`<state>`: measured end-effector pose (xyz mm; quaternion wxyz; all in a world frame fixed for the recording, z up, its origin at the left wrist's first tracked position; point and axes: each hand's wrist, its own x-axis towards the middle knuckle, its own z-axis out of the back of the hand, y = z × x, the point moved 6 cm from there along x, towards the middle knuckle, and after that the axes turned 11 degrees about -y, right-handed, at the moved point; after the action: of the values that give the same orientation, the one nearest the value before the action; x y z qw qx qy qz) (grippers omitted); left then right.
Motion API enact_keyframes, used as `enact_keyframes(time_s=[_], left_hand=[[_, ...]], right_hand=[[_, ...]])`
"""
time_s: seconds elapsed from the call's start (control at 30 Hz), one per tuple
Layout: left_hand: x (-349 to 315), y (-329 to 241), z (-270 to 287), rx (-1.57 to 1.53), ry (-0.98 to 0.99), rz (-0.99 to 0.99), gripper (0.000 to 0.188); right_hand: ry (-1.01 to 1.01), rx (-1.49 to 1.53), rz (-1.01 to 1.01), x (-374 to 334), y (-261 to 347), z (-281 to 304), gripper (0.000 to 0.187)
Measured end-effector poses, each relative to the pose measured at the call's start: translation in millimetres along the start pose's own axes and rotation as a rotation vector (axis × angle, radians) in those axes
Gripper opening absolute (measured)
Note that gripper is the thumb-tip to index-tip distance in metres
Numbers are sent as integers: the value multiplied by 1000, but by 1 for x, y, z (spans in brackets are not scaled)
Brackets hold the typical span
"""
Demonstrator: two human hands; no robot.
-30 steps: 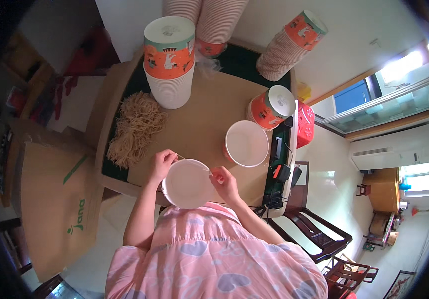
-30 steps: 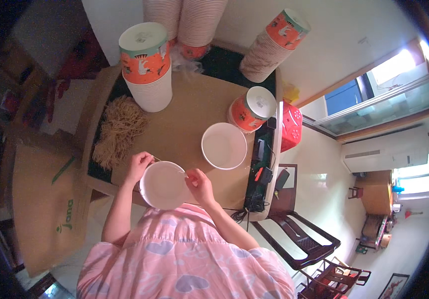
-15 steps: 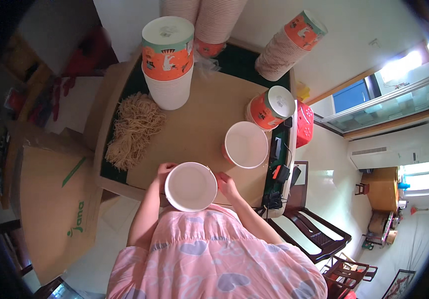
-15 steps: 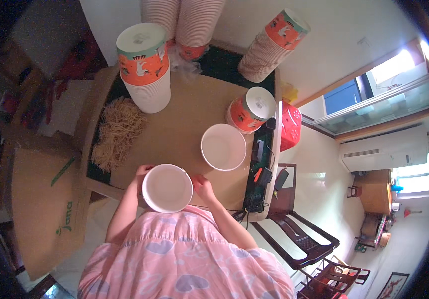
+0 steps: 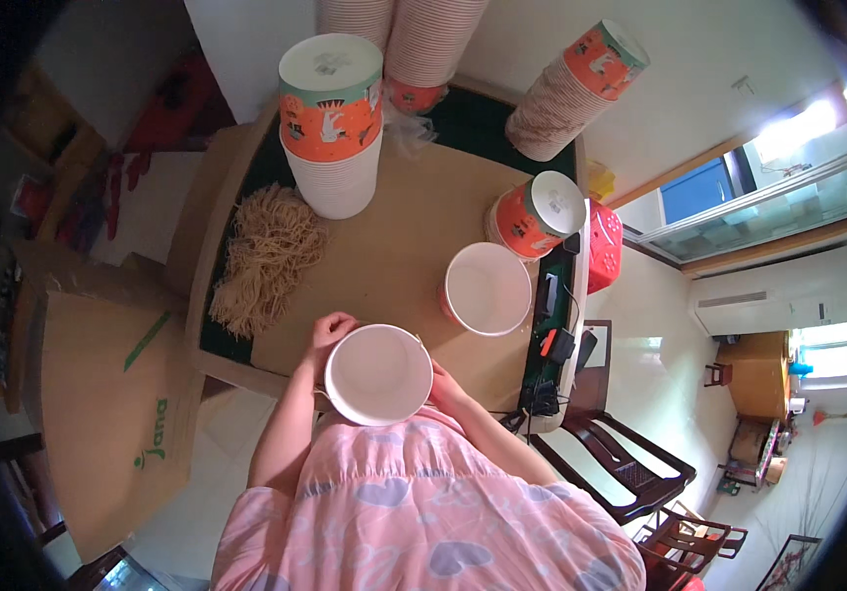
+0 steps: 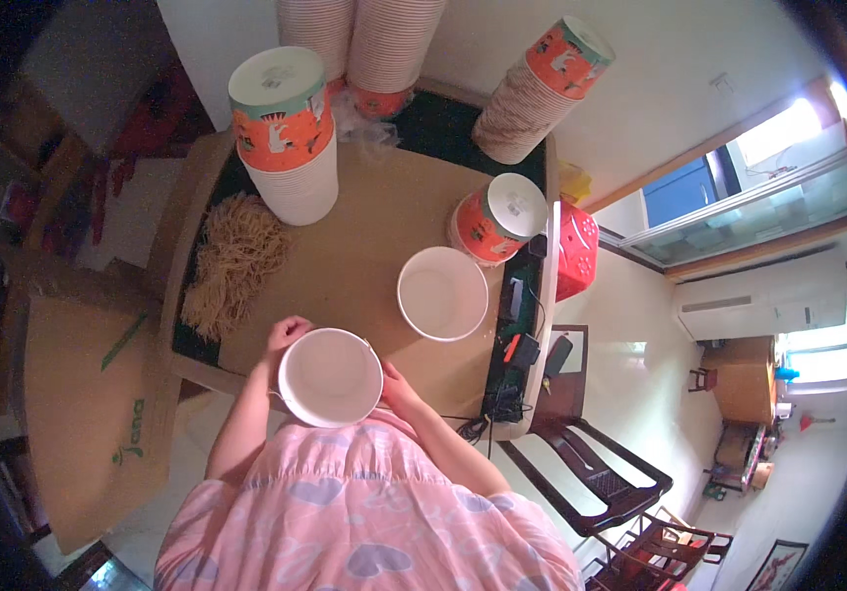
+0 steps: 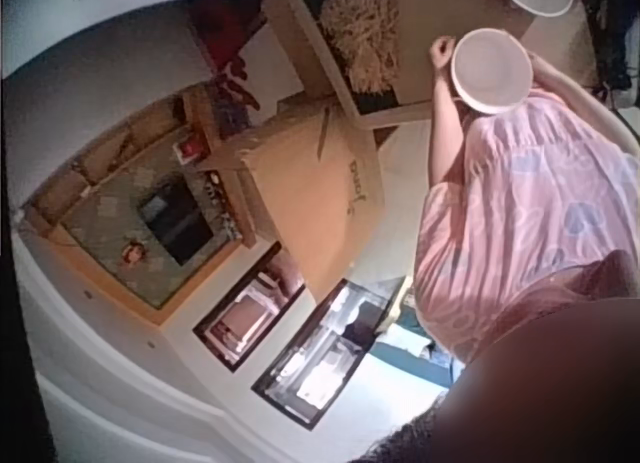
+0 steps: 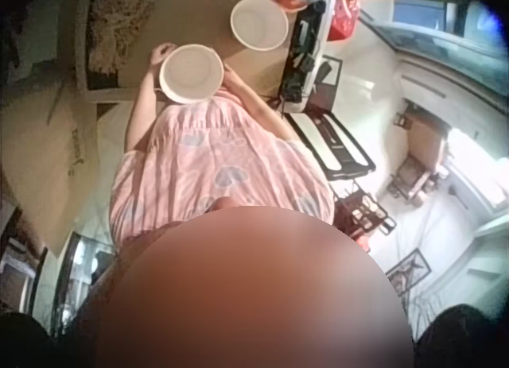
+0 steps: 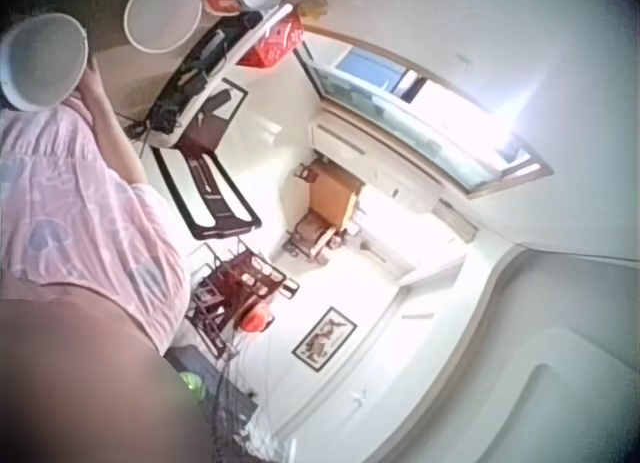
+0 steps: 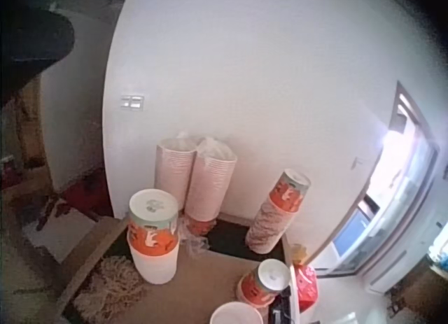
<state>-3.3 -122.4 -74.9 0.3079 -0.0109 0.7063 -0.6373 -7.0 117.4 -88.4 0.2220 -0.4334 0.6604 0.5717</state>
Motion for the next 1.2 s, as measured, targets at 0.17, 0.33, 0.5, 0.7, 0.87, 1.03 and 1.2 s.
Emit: enact_keyframes(time_s=[0.17, 0.33, 0.5, 0.7, 0.87, 1.03, 1.2], left_hand=[[-20, -98, -31, -208, 60, 61, 12], [-41, -226, -63, 271, 208, -640, 9], [-51, -330, -132, 501, 162, -1001, 7], [-3, -373, -218, 104, 119, -1102, 7], [56, -352, -273, 211, 134, -1020, 8], [101, -322, -301, 242, 164, -953, 11], [134, -276, -307, 219, 196, -785, 11]], right_hand=[[1, 156, -120, -22, 12, 5, 42], [125, 287, 389, -95, 139, 6, 16], [-79, -79, 1058, -162, 265, 44, 17], [-446, -419, 1492, -202, 361, 73, 21], [-523, -656, 1528, -181, 402, 100, 20], [-611, -801, 1514, -152, 414, 112, 17], [-627, -865, 1444, -118, 413, 126, 16]])
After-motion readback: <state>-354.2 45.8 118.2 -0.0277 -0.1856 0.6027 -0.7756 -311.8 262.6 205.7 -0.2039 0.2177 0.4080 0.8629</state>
